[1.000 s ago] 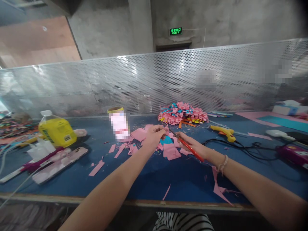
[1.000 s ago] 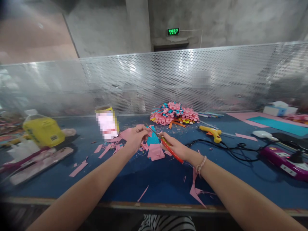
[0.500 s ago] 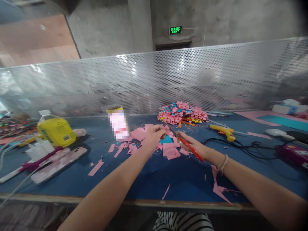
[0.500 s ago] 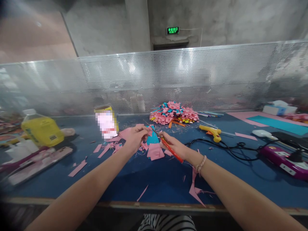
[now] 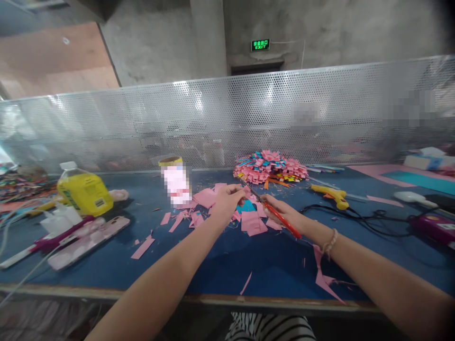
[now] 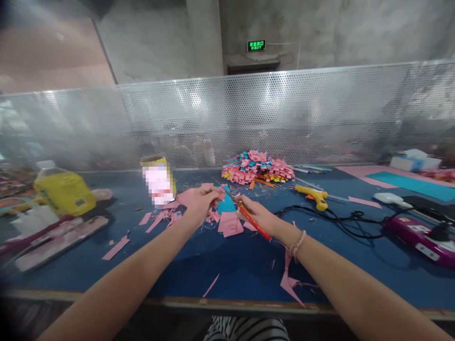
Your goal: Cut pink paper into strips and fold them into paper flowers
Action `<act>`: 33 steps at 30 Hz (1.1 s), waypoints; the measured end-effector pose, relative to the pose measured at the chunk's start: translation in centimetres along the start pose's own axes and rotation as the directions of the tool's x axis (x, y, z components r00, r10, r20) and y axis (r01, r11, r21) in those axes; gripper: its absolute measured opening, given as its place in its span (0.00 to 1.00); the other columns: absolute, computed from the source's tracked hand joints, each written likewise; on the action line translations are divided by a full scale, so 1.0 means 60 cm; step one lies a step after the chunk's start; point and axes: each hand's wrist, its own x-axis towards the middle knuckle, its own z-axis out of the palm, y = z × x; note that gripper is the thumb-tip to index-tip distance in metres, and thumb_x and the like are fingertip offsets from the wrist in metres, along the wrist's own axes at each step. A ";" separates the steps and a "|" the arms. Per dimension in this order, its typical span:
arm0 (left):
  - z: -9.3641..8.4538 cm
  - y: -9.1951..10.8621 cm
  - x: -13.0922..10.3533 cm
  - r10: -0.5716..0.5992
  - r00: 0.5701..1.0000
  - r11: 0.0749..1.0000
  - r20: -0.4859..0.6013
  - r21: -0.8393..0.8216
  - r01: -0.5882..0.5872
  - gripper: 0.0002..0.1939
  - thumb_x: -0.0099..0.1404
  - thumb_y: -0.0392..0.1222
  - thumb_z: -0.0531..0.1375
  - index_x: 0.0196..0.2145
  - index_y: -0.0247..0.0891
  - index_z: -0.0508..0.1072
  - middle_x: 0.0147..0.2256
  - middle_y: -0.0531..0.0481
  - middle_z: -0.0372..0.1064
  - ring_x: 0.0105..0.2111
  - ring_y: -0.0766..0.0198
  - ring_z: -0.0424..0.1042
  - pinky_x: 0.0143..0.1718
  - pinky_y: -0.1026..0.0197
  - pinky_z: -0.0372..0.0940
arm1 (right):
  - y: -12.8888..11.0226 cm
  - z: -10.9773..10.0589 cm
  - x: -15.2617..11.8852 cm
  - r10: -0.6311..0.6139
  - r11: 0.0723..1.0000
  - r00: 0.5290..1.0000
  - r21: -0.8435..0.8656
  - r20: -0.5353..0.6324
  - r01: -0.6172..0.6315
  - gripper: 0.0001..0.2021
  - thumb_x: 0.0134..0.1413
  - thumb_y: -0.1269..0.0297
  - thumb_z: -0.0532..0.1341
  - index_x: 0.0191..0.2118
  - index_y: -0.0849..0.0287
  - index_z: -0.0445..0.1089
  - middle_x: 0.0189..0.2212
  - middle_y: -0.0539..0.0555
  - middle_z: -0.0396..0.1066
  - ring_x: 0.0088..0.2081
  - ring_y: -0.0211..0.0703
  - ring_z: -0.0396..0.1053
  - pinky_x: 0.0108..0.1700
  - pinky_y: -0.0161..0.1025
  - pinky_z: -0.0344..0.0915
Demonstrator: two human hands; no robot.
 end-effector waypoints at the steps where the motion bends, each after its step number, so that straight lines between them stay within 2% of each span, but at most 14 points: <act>1: 0.000 0.000 0.000 0.001 1.000 1.000 -0.001 -0.004 -0.001 0.05 0.45 0.38 0.58 0.15 0.36 0.67 0.12 0.56 0.58 0.13 0.74 0.55 0.16 0.68 0.50 | 0.001 0.000 0.000 0.000 1.000 1.000 0.001 0.000 0.000 0.13 0.51 0.55 0.49 0.40 0.56 0.56 0.24 0.47 0.54 0.24 0.32 0.51 0.25 0.30 0.54; 16: -0.004 -0.001 0.004 0.045 0.999 0.998 -0.019 0.047 -0.044 0.06 0.45 0.36 0.56 0.14 0.36 0.65 0.12 0.56 0.56 0.13 0.74 0.54 0.14 0.68 0.48 | 0.006 -0.002 0.001 0.002 1.000 0.999 -0.024 0.033 -0.001 0.13 0.52 0.55 0.49 0.40 0.56 0.54 0.23 0.46 0.52 0.22 0.31 0.49 0.24 0.29 0.52; 24: -0.003 -0.002 0.005 0.044 0.998 0.996 -0.036 0.075 -0.042 0.05 0.45 0.36 0.56 0.15 0.35 0.65 0.12 0.57 0.56 0.13 0.75 0.54 0.14 0.68 0.48 | 0.003 -0.006 0.001 -0.023 0.993 0.999 -0.114 0.037 0.027 0.13 0.52 0.55 0.49 0.40 0.58 0.55 0.23 0.46 0.54 0.25 0.32 0.51 0.28 0.31 0.53; 33: -0.006 -0.005 0.008 0.023 0.998 1.000 -0.057 0.021 -0.022 0.03 0.44 0.35 0.56 0.16 0.36 0.66 0.14 0.57 0.59 0.14 0.74 0.55 0.15 0.68 0.51 | 0.012 -0.007 0.004 -0.015 0.971 0.999 -0.239 0.033 0.022 0.14 0.52 0.55 0.48 0.40 0.59 0.55 0.24 0.47 0.57 0.26 0.34 0.54 0.28 0.31 0.55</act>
